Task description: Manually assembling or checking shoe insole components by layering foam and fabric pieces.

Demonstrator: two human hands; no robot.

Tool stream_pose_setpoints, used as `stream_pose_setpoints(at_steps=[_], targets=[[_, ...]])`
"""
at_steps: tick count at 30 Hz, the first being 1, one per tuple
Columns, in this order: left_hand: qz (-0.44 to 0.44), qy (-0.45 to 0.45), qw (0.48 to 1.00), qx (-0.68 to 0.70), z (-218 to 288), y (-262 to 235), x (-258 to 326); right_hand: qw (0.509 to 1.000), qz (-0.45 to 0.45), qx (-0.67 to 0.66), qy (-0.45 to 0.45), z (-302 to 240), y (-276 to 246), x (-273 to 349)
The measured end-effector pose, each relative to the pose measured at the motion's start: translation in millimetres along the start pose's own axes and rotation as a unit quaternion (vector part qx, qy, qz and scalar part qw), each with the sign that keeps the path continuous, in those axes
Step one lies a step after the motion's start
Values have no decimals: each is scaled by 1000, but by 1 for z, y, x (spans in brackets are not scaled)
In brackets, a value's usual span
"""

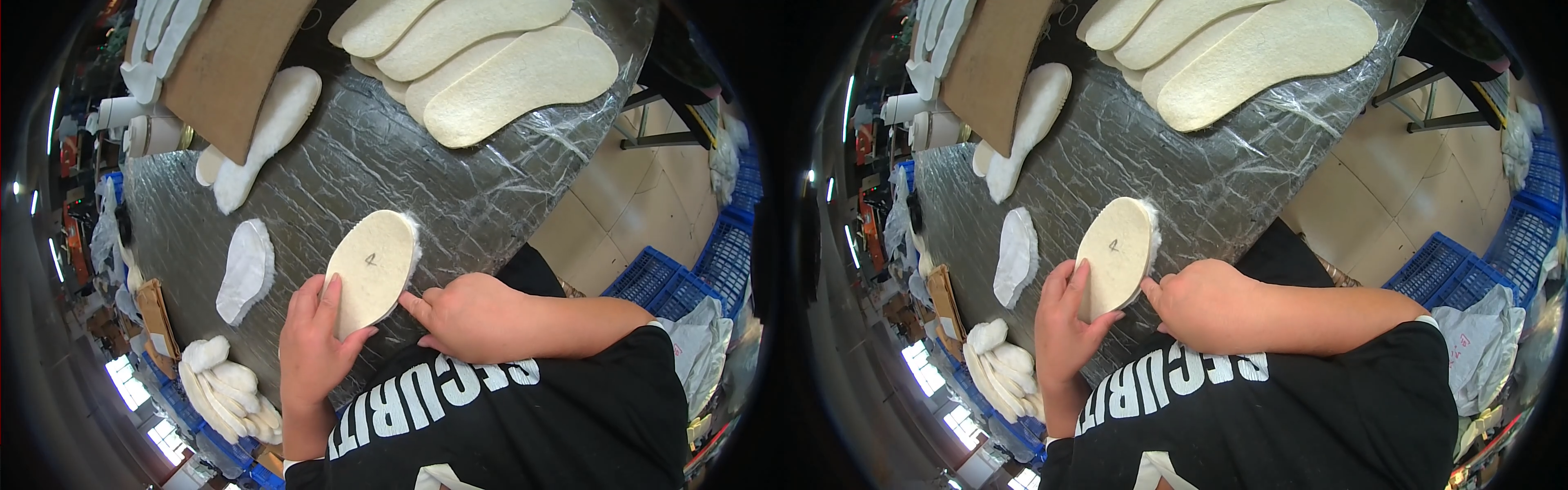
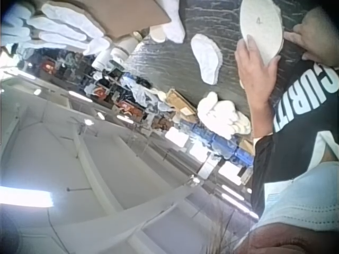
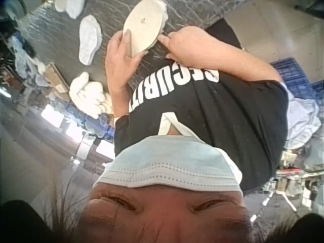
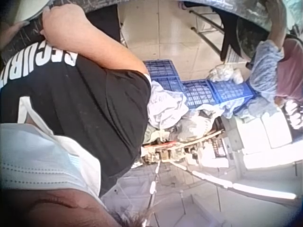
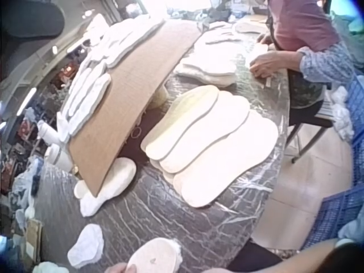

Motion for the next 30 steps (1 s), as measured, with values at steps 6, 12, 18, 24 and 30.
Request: stream_pose_setpoints(at_steps=[6,12,18,24,30], targets=[[14,-10,999,-34,7,5,1,1000,2,4,0,0,0,1],[47,-4,997,-65,9,10,4,1000,25,9,-12,1,3,3],[54,-5,997,-57,10,7,6,996,59,37,-54,-6,-1,4],[26,11,998,-49,17,2,5,998,6,59,-32,-5,7,0],[-10,-1,999,-40,16,0,4,998,4,55,-28,-7,4,-2]])
Point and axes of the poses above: each hand's wrist, its own x-axis away from the middle knuckle, its own y-axis out of the palm, z = x × y, the point moved 9 cm from there along -x, towards the middle knuckle, and after that the axes turned 13 degrees about -y, right-handed, at the moved point
